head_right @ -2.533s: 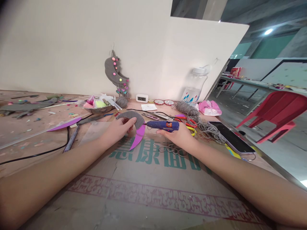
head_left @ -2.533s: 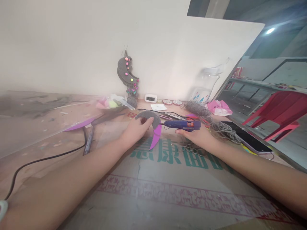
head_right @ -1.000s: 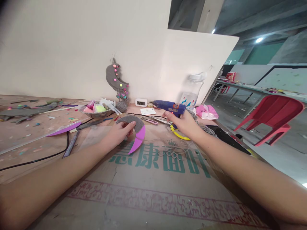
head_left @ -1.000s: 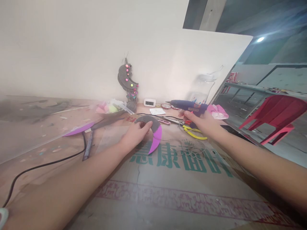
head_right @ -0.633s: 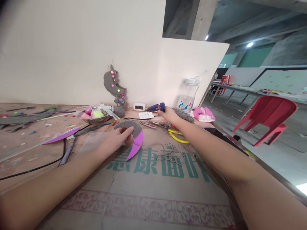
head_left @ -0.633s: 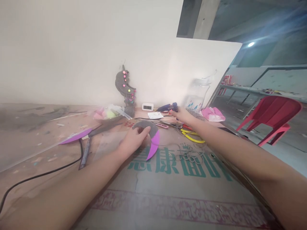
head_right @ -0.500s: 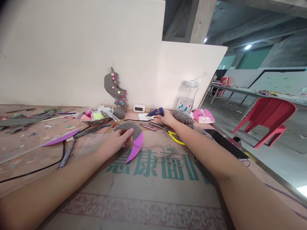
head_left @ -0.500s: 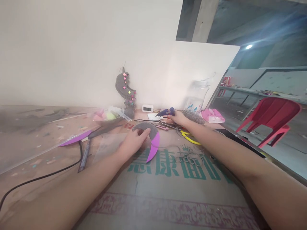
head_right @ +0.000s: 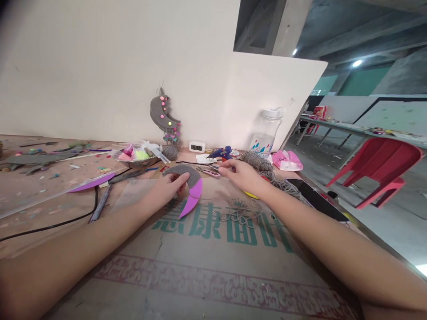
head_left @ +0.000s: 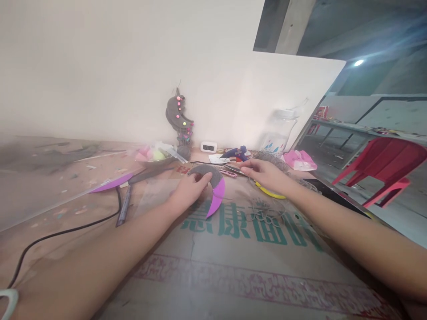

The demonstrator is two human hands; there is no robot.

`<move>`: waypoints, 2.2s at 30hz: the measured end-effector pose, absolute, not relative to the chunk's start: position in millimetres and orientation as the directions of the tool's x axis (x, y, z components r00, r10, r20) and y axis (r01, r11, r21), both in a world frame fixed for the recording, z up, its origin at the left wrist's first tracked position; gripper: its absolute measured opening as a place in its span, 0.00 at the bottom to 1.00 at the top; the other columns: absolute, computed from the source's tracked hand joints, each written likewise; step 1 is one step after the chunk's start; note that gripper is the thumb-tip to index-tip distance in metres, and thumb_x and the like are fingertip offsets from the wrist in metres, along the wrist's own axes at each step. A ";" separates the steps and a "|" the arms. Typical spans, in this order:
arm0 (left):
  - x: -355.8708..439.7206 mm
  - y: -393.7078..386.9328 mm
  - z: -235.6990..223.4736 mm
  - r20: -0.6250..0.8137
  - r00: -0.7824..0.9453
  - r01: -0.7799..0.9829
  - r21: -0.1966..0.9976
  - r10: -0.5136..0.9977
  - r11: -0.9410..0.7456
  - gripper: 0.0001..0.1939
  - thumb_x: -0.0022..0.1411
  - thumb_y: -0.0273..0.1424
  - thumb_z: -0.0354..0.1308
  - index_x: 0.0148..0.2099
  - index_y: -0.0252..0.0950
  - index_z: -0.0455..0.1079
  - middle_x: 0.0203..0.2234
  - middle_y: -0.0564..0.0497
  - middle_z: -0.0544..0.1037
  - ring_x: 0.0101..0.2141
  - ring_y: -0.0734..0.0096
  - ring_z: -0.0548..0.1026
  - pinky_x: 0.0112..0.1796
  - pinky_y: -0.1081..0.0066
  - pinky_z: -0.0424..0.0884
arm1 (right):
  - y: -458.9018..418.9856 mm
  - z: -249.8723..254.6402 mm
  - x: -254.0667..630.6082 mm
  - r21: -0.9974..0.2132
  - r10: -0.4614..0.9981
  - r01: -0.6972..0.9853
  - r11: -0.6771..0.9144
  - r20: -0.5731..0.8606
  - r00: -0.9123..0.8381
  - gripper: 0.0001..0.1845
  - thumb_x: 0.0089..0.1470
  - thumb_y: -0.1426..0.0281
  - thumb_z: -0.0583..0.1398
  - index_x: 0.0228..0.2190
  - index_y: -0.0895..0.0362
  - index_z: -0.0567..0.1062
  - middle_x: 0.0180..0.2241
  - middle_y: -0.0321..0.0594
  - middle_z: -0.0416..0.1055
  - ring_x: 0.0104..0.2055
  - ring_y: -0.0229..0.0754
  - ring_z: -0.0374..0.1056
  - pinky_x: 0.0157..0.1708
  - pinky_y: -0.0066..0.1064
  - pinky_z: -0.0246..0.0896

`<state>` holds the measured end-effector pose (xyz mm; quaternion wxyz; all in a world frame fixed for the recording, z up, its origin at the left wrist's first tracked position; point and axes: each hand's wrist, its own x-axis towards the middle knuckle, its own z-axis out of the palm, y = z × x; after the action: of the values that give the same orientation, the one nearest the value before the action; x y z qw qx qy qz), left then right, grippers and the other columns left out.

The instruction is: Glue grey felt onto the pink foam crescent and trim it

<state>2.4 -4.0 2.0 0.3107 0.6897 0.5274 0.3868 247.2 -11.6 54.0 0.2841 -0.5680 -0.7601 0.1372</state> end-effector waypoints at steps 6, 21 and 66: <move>0.3 -4.8 2.2 0.209 0.141 0.483 0.839 0.968 -0.252 0.26 0.58 0.54 0.46 0.23 0.38 0.63 0.19 0.52 0.72 0.25 0.65 0.72 0.31 0.68 0.64 | -44.5 35.3 219.8 -0.819 0.943 0.566 0.099 -0.104 -0.315 0.20 0.51 0.54 0.60 0.39 0.52 0.63 0.27 0.33 0.71 0.17 0.32 0.59 0.14 0.24 0.53; 4.8 -13.8 10.6 0.216 0.194 0.485 0.827 0.957 -0.285 0.22 0.59 0.48 0.48 0.21 0.38 0.61 0.17 0.53 0.69 0.23 0.67 0.68 0.30 0.68 0.63 | -21.9 22.1 233.3 -0.771 0.961 0.578 0.268 0.171 -0.217 0.19 0.49 0.54 0.60 0.30 0.58 0.73 0.22 0.31 0.62 0.21 0.32 0.52 0.22 0.26 0.48; 2.1 -17.1 10.7 0.003 0.382 0.445 0.876 0.924 -0.187 0.23 0.54 0.53 0.53 0.25 0.37 0.67 0.22 0.53 0.71 0.25 0.69 0.67 0.26 0.71 0.61 | -28.3 13.8 225.6 -0.676 0.922 0.631 0.381 0.333 -0.199 0.13 0.54 0.59 0.57 0.30 0.57 0.74 0.25 0.36 0.69 0.25 0.36 0.59 0.26 0.29 0.54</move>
<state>2.1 -17.1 10.7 0.4219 0.7163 0.4778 0.2837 225.6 -28.3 13.8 0.3620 -0.5192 -0.7478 0.2004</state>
